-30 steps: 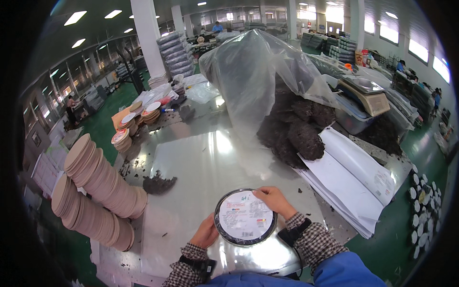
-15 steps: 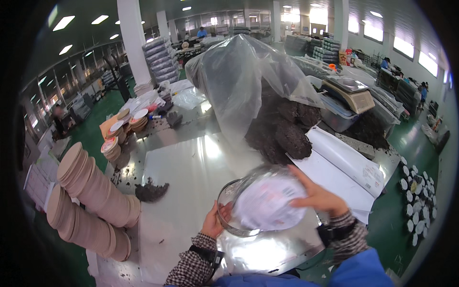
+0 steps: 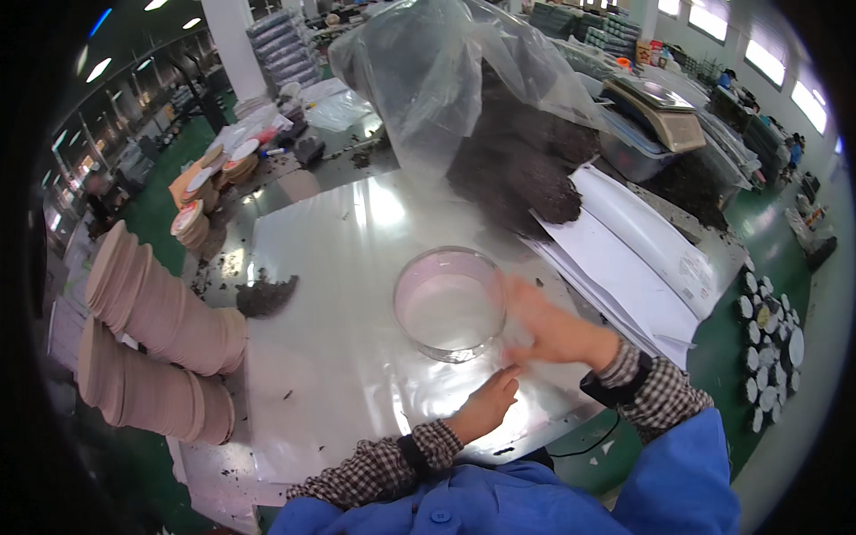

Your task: The person repeatedly scoops a dark granular food into round metal tins, presses it down by hand, covers it with plastic wrap, and seals each tin with a white paper lid. The tins are handled one at a time on a stainless steel table in a factory setting.

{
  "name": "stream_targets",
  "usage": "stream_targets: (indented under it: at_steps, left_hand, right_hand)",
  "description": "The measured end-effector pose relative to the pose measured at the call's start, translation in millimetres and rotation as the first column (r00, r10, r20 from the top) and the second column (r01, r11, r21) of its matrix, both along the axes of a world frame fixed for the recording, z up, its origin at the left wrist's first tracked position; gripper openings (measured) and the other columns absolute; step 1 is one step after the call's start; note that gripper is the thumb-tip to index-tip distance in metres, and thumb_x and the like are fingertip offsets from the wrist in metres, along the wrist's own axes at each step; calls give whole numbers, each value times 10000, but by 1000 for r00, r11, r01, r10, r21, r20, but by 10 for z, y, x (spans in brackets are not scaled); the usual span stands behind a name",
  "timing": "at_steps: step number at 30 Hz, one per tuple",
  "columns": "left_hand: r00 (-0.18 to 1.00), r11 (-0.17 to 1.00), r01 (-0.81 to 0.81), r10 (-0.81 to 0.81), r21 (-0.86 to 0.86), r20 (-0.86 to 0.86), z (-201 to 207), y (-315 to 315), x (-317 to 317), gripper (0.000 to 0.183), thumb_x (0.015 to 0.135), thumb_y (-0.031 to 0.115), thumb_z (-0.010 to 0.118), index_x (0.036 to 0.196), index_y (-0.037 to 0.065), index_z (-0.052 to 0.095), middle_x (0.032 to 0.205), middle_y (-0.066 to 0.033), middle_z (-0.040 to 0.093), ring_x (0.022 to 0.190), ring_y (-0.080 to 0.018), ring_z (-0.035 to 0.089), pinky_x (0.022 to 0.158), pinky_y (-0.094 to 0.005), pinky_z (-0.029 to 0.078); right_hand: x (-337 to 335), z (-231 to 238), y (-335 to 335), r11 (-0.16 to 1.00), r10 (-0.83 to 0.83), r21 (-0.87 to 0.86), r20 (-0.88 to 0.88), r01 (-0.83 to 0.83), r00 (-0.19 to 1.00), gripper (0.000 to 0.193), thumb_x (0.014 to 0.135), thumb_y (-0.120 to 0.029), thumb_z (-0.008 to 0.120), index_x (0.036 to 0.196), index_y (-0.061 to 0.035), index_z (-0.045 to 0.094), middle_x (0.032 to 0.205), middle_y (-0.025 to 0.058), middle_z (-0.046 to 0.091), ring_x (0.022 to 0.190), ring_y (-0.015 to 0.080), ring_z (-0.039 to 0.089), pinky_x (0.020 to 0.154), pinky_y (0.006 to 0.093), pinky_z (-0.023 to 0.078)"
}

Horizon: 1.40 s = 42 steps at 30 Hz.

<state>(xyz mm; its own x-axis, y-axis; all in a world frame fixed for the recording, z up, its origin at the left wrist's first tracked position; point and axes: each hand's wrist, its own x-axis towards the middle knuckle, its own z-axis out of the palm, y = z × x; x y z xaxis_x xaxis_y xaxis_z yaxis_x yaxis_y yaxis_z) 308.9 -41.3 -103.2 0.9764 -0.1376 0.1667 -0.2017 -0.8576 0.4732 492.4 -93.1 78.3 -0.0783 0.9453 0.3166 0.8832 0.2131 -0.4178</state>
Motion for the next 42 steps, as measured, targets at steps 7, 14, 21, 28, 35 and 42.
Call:
stream_targets:
  at_steps: [7,14,21,28,35,42]
  left_hand:
    - [1000,999,-15,15,-42,-4,519,-204,-209,348,885,212,656,1039,-53,492,1512,-324,227,1427,-471,203,1116,-619,244]
    - [979,816,-181,96,-549,-180,577,264,-134,149,886,18,581,1009,-24,508,1233,-228,536,1183,-329,550,946,-371,470]
    - [989,994,-94,100,-64,109,456,-38,-198,361,837,207,727,1010,-1,487,1461,-269,344,1345,-490,343,1092,-618,279]
    - [994,994,-71,78,-82,75,462,-75,-236,275,898,194,636,962,-29,489,1444,-316,329,1401,-496,248,1107,-652,209]
    - [983,929,94,-29,-357,182,17,295,-233,40,925,53,537,951,24,540,1265,-202,520,1306,-386,423,1092,-510,307]
    - [789,110,-443,519,-890,-328,988,2405,-706,311,1034,368,444,976,87,564,816,-80,648,680,-170,647,559,-293,530]
  right_hand:
    - [-137,-471,301,907,97,-419,311,45,945,331,837,-413,678,990,-120,666,879,77,679,971,302,610,970,596,403]
    - [-144,-606,371,961,3,-266,300,81,954,260,827,-369,684,783,-113,694,740,97,680,830,323,658,915,562,443]
    - [32,-133,160,944,-242,-224,21,241,970,264,818,-341,722,774,-84,679,675,106,627,761,331,635,716,449,487]
    - [45,100,-192,983,-179,-71,-111,172,977,302,818,-332,729,760,-44,660,699,154,612,693,373,616,634,447,478]
    - [-34,256,-372,965,-212,-159,-17,207,977,252,847,-320,704,782,-79,670,740,103,631,775,321,617,683,422,478]
    - [-433,105,-517,968,203,-197,256,-155,945,177,791,-277,688,811,-106,643,763,31,632,824,220,628,861,450,476]
